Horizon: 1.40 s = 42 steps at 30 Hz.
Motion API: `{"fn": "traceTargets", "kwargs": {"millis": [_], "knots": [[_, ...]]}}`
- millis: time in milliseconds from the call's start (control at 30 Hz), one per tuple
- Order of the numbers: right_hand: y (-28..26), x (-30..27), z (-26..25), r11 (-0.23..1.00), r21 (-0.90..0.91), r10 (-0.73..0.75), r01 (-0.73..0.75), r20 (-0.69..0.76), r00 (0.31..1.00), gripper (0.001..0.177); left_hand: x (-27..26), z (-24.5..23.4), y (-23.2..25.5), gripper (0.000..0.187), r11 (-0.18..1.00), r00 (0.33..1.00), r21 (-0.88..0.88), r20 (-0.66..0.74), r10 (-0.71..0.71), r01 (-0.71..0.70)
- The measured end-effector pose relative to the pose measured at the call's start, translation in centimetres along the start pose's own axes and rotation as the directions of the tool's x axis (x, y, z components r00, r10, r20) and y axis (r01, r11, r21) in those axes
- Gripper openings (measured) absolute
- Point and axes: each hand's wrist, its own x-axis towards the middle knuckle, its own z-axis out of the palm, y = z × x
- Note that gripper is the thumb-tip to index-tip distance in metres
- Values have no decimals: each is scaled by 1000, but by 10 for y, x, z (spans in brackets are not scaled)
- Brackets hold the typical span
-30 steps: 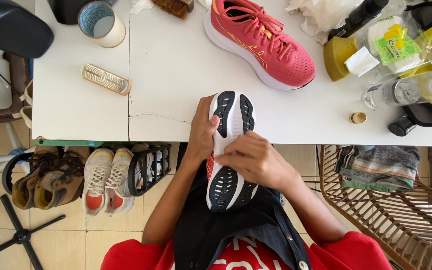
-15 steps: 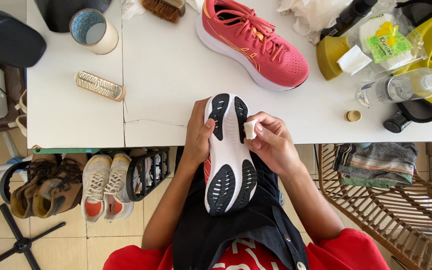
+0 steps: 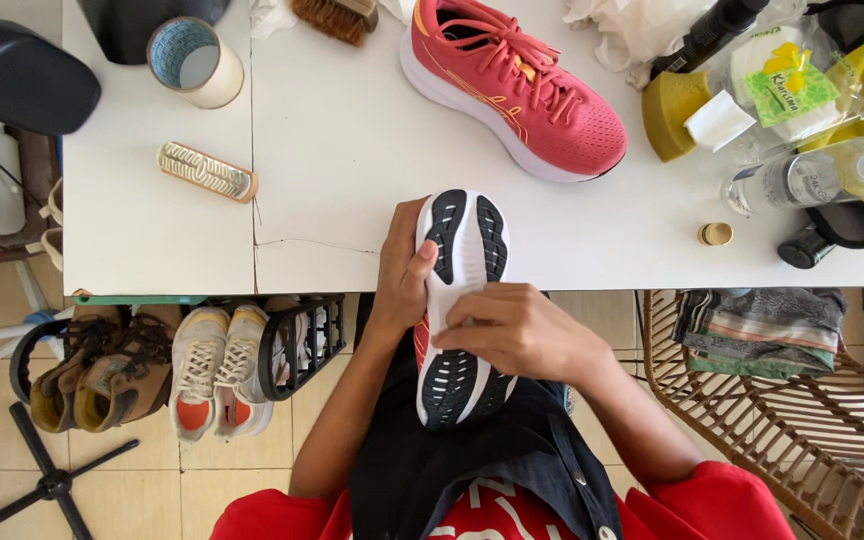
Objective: The person applies cleaning solution to a small wipe and cleans the white midsole and black outsole of a pink athletic shoe, handling the shoe to reach different areas of the sole.
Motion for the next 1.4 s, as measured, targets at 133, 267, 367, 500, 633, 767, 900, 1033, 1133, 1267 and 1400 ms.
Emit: {"fn": "traceTargets", "kwargs": {"millis": [133, 267, 367, 500, 633, 767, 900, 1033, 1133, 1267, 1400], "knots": [[16, -8, 2, 988, -150, -35, 34, -2, 999, 15, -1, 1, 5, 74, 999, 1000, 36, 2, -16, 16], [10, -8, 4, 989, -131, -62, 65, 28, 998, 15, -1, 2, 4, 74, 999, 1000, 45, -13, -9, 10], [30, -24, 8, 967, -249, -65, 43, -80, 995, 13, -2, 4, 0, 74, 999, 1000, 51, -12, -3, 3], [40, -22, 14, 946, -306, 7, -106, -309, 951, 12, 1, 5, 4, 76, 1000, 999, 7, -31, 9, -9], [21, -32, 20, 964, -234, 42, -124, -328, 944, 14, -1, 5, -1, 75, 1000, 998, -24, -56, 15, -16], [13, -36, 14, 970, -218, 49, -112, -273, 961, 11, -1, 6, -6, 78, 999, 997, -28, -68, 35, -37], [22, -27, 30, 923, -326, 44, -206, -442, 896, 9, 1, 6, -7, 76, 998, 996, -5, -68, 66, -66], [22, -16, 40, 909, -302, 98, -288, -516, 851, 10, 2, 6, -5, 76, 997, 995, -7, -69, 72, -73], [16, -17, 41, 901, -317, 100, -297, -514, 852, 8, 0, 3, -13, 76, 997, 995, -21, -76, 69, -70], [24, -32, 14, 980, -77, 137, -181, -395, 909, 8, 2, -2, -22, 76, 994, 996, -77, -42, 73, -76], [41, -46, -15, 985, -43, 134, -166, -415, 900, 3, 6, -7, -15, 75, 990, 997, -127, 34, 72, -67]]}}
